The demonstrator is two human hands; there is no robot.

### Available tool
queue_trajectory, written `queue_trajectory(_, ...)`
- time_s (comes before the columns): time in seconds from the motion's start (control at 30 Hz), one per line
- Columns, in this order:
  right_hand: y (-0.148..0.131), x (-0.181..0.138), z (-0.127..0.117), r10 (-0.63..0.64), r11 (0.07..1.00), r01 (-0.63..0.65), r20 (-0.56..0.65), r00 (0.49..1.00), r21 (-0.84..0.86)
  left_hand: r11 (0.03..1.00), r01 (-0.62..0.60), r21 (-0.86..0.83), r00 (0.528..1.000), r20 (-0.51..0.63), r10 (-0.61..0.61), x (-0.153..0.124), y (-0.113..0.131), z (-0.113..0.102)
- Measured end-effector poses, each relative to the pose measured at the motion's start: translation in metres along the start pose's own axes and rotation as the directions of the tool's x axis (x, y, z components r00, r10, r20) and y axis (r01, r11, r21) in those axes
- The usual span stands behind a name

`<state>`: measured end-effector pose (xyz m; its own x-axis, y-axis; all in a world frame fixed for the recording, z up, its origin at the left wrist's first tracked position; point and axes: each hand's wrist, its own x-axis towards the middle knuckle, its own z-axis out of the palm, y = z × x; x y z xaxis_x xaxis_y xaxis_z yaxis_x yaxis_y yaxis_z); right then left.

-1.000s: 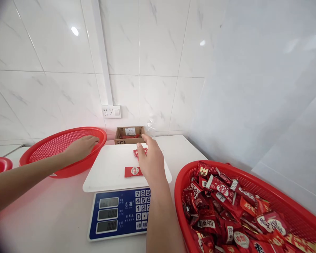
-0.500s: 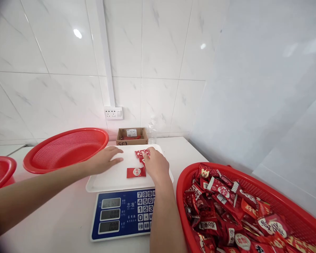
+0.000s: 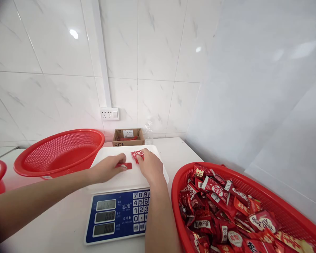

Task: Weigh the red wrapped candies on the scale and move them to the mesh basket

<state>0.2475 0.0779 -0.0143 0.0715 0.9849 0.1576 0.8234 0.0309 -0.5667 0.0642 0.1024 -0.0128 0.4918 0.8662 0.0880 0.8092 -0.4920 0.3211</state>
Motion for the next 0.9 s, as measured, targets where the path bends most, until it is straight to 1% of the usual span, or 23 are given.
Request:
queue_trajectory(0.1, 0.001, 0.001, 0.004, -0.002, 1.000, 0.002, 0.034, 0.999, -0.020, 0.989, 0.141, 0.043, 0.985, -0.102, -0.136, 0.000, -0.026, -0.027)
queue_trajectory(0.17, 0.002, 0.002, 0.006, -0.003, 1.000, 0.005, 0.056, 0.998, -0.030, 0.963, 0.258, 0.081, 0.956, -0.168, -0.242, 0.000, -0.048, -0.047)
queue_trajectory(0.23, 0.003, 0.003, 0.008, -0.008, 0.999, 0.011, 0.072, 0.997, -0.040, 0.929, 0.350, 0.119, 0.925, -0.197, -0.324, -0.002, -0.069, -0.061)
queue_trajectory(0.3, 0.004, 0.003, 0.009, -0.016, 0.998, 0.020, 0.083, 0.996, -0.052, 0.908, 0.393, 0.147, 0.911, -0.198, -0.362, -0.004, -0.087, -0.068)
queue_trajectory(0.37, 0.005, 0.004, 0.010, -0.023, 0.997, 0.029, 0.091, 0.996, -0.065, 0.909, 0.384, 0.165, 0.916, -0.194, -0.351, -0.004, -0.096, -0.067)
queue_trajectory(0.4, 0.005, 0.004, 0.010, -0.027, 0.997, 0.034, 0.094, 0.995, -0.071, 0.917, 0.360, 0.171, 0.925, -0.193, -0.327, -0.003, -0.097, -0.063)
queue_trajectory(0.5, 0.004, 0.003, 0.011, -0.051, 0.995, 0.059, 0.108, 0.993, -0.079, 0.960, 0.228, 0.165, 0.964, -0.176, -0.199, 0.009, -0.084, -0.043)
queue_trajectory(0.57, 0.003, 0.002, 0.011, -0.071, 0.994, 0.081, 0.122, 0.990, -0.078, 0.983, 0.116, 0.139, 0.985, -0.144, -0.096, 0.023, -0.067, -0.028)
queue_trajectory(0.67, 0.000, 0.001, 0.010, -0.089, 0.992, 0.100, 0.139, 0.986, -0.077, 0.997, -0.020, 0.081, 0.995, -0.092, 0.027, 0.048, -0.037, -0.004)
queue_trajectory(0.8, 0.000, 0.001, 0.008, -0.085, 0.992, 0.096, 0.130, 0.988, -0.084, 0.993, -0.116, 0.002, 0.993, -0.025, 0.116, 0.075, -0.006, 0.018)
queue_trajectory(0.9, 0.001, 0.002, 0.008, -0.066, 0.995, 0.072, 0.088, 0.994, -0.072, 0.989, -0.133, -0.057, 0.991, 0.003, 0.133, 0.082, 0.003, 0.026)
